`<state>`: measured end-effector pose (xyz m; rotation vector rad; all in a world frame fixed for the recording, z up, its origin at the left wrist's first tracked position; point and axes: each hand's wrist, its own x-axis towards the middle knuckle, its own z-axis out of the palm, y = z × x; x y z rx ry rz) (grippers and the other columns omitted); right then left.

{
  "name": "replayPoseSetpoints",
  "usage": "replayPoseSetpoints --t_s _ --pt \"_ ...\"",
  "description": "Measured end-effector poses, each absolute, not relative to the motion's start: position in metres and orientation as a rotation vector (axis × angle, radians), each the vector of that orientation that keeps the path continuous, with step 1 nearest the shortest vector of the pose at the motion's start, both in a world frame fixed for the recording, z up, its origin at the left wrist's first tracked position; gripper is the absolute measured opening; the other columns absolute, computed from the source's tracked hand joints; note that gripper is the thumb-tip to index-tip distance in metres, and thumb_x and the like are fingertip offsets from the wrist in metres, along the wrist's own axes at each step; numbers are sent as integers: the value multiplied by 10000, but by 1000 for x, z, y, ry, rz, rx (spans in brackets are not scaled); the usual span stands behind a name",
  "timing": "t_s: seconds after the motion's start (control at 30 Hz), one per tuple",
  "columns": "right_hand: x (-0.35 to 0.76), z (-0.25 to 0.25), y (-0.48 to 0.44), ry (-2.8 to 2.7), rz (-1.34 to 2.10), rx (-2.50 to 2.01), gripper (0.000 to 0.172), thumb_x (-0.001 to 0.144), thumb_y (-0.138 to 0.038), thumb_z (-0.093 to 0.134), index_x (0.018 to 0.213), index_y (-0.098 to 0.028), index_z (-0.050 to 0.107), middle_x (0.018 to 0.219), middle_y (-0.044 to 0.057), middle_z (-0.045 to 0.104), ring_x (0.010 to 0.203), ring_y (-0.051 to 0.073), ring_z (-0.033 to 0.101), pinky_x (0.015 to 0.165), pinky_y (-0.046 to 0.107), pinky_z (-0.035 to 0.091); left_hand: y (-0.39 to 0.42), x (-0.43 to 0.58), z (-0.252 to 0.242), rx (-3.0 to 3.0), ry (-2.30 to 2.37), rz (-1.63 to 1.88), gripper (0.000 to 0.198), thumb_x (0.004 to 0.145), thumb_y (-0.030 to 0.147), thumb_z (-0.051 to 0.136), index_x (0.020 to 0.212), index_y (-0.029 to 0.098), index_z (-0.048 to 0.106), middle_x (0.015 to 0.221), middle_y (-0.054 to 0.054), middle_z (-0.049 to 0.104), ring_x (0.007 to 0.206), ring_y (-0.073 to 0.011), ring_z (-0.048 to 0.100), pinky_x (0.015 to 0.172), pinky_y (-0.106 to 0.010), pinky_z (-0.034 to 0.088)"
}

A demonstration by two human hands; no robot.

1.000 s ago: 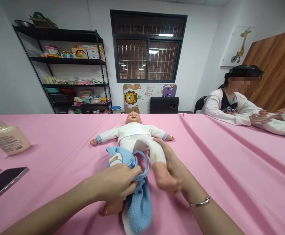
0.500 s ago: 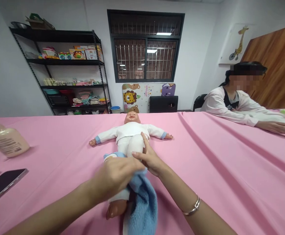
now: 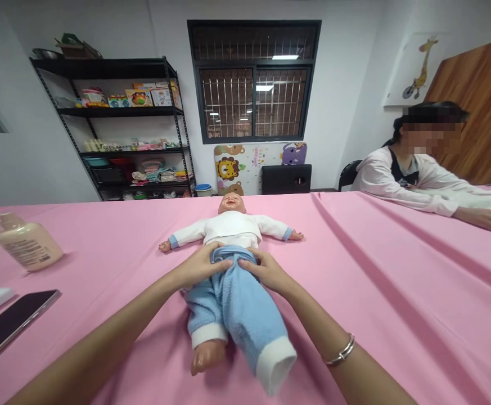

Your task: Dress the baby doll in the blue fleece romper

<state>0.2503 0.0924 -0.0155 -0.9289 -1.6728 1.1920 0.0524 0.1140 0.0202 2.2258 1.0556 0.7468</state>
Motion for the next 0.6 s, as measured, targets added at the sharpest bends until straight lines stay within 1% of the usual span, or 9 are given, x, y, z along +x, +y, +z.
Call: replayPoseSetpoints --t_s 0.03,0.1,0.17,0.23,0.3,0.4,0.47,0.5,0.6 --pt "250 -19 95 -1611 1128 -966 412 759 -459 566 1017 -139 584 968 50 606 925 207 552 858 354 439 112 51 21 2248 1029 642 478 705 421 642 1082 170 489 1098 -82 546 1006 -278 520 845 -385 444" --pt "248 -26 100 -1479 1008 -1024 425 731 -478 578 987 -138 581 962 57 603 929 217 547 859 367 435 106 52 22 2347 1005 548 621 615 410 719 1125 161 465 1264 -126 427 1105 -326 450 903 -430 411" --pt "246 -32 103 -1375 959 -1020 457 706 -501 590 1001 -153 569 1022 62 590 990 226 528 897 374 417 100 57 22 2460 950 566 606 625 303 704 1154 156 447 1370 -137 291 1195 -328 363 971 -437 357" --pt "244 -35 105 -1313 979 -981 476 707 -517 588 1044 -182 564 1114 54 564 1076 219 492 957 363 381 98 63 21 2508 838 616 572 655 167 618 1193 165 420 1380 -113 285 1237 -279 320 1011 -400 322" --pt "242 -37 105 -1273 1031 -977 472 719 -524 581 1071 -209 574 1175 41 540 1127 209 464 983 343 360 98 69 18 2508 758 680 573 644 60 521 1195 175 417 1300 -85 400 1208 -229 361 1007 -355 326" --pt "240 -37 102 -1222 1142 -1008 483 733 -524 572 1099 -209 580 1162 43 558 1097 212 491 925 327 401 101 74 11 2516 845 764 400 627 11 442 987 177 500 1026 -45 562 997 -205 505 877 -321 405" --pt "241 -37 101 -1192 1205 -1053 476 727 -531 573 1026 -162 607 1020 64 623 960 218 559 810 313 449 101 76 6 2549 990 770 254 656 24 439 846 187 482 876 -23 572 857 -200 534 749 -300 430" --pt "242 -37 101 -1180 1219 -1086 464 723 -537 572 959 -140 620 930 68 645 875 213 580 748 301 459 101 77 5 2577 1073 765 219 675 31 439 821 193 465 835 -15 567 813 -198 536 701 -293 425" --pt "246 -40 105 -1182 1171 -1176 432 739 -540 557 781 -114 620 730 59 645 690 185 577 627 275 450 98 82 2 2725 1320 723 205 728 30 433 845 198 452 817 -10 565 772 -205 534 642 -294 396"
